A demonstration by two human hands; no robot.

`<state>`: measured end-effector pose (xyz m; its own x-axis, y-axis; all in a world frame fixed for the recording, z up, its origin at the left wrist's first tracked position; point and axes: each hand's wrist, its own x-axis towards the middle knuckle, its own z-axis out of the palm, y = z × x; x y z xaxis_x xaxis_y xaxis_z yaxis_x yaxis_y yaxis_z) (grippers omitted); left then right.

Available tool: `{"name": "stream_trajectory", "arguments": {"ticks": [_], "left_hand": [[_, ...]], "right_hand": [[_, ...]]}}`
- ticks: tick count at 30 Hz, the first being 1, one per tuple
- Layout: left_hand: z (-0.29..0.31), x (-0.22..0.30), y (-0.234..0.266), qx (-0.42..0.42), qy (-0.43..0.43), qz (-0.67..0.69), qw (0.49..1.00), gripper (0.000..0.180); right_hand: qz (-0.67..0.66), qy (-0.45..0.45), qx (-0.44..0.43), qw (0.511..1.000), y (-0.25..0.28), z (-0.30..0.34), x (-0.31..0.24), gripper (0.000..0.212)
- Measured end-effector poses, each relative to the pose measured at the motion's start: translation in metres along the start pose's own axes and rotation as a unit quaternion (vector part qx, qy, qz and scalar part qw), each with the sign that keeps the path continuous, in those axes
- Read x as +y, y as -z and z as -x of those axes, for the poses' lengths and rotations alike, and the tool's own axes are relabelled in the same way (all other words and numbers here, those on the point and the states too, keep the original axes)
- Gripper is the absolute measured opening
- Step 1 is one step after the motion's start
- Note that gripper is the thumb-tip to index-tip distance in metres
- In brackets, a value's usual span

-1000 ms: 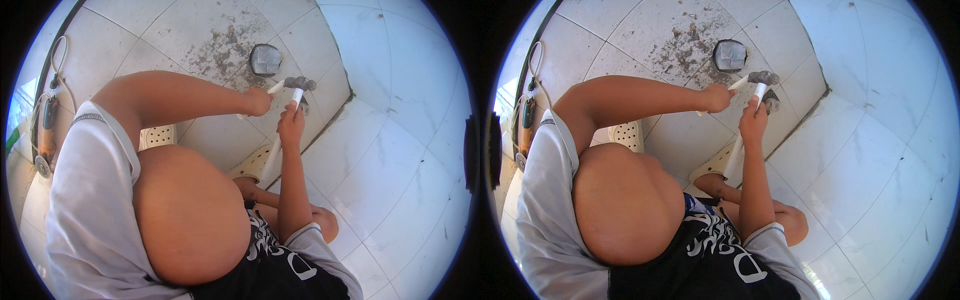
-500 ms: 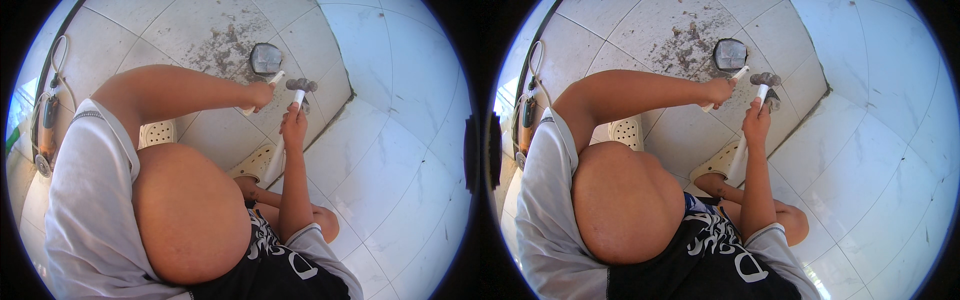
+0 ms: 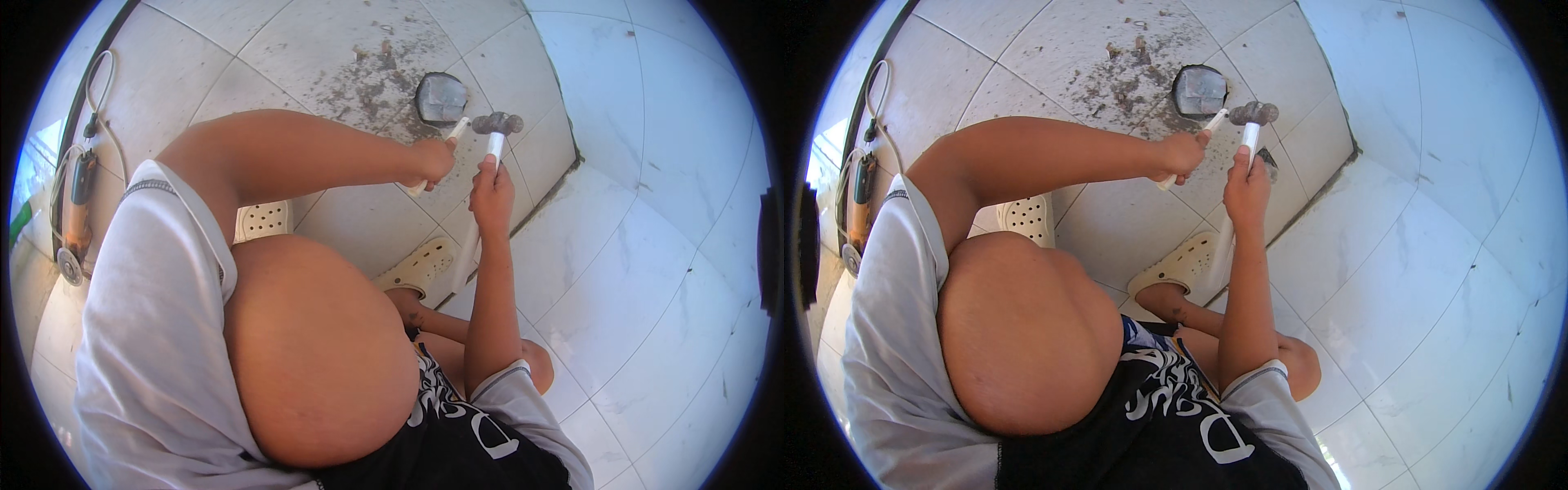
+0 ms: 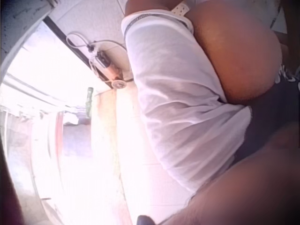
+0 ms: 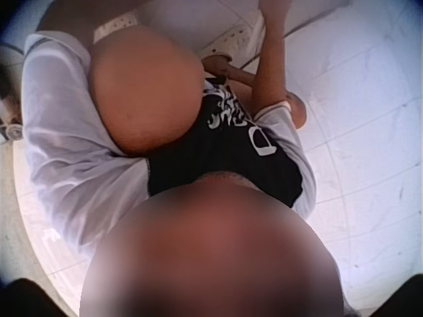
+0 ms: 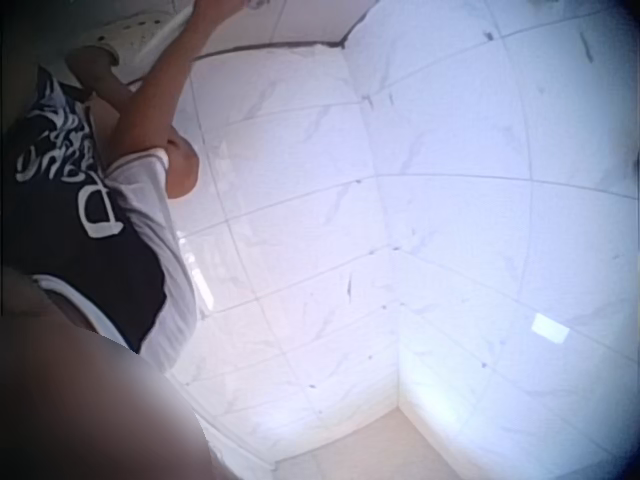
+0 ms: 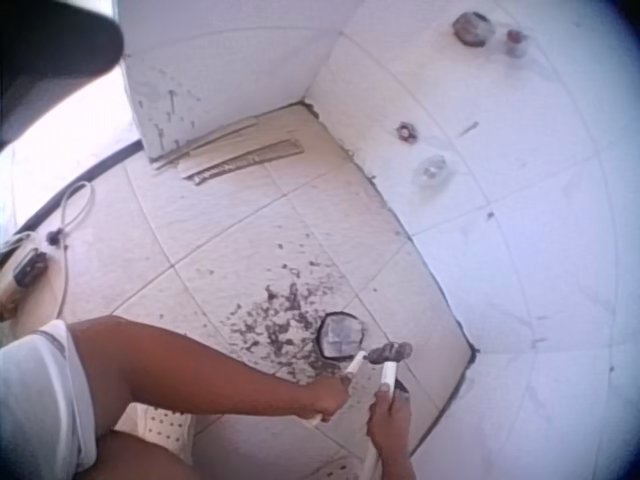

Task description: The person kneels on a tiled floor and uses a hammer and chisel to break and remove a section of tile. After loosening the tile, the person uses a brush to sweep away the resulting debris.

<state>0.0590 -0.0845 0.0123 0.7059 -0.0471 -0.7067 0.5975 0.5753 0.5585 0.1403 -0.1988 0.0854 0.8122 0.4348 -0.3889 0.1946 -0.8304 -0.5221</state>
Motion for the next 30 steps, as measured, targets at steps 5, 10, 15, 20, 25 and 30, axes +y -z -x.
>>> {"name": "stream_trajectory", "arguments": {"ticks": [5, 10, 15, 20, 25, 30], "left_hand": [[-0.001, -0.001, 0.002, -0.007, 0.009, -0.008, 1.0, 0.064], [-0.004, -0.004, 0.008, -0.015, 0.01, 0.004, 1.0, 0.061], [-0.005, -0.004, 0.007, 0.001, 0.025, 0.046, 0.999, 0.061], [-0.005, -0.001, 0.008, -0.013, 0.025, 0.053, 0.998, 0.06], [-0.004, -0.002, 0.011, -0.012, 0.042, 0.071, 0.997, 0.06], [-0.012, -0.005, 0.009, -0.006, 0.052, 0.058, 0.997, 0.06]], "right_hand": [[0.012, 0.033, -0.001, 0.999, 0.001, -0.01, -0.008, 0.048], [-0.007, -0.05, -0.016, 0.999, -0.002, -0.01, -0.017, 0.049], [-0.026, -0.038, -0.001, 0.999, 0.0, -0.007, -0.021, 0.048], [0.025, -0.024, -0.056, 0.998, -0.003, -0.013, -0.02, 0.048], [0.085, 0.015, -0.011, 0.996, -0.011, -0.012, -0.017, 0.05], [0.011, -0.002, -0.014, 1.0, -0.012, -0.011, -0.009, 0.045]]}}
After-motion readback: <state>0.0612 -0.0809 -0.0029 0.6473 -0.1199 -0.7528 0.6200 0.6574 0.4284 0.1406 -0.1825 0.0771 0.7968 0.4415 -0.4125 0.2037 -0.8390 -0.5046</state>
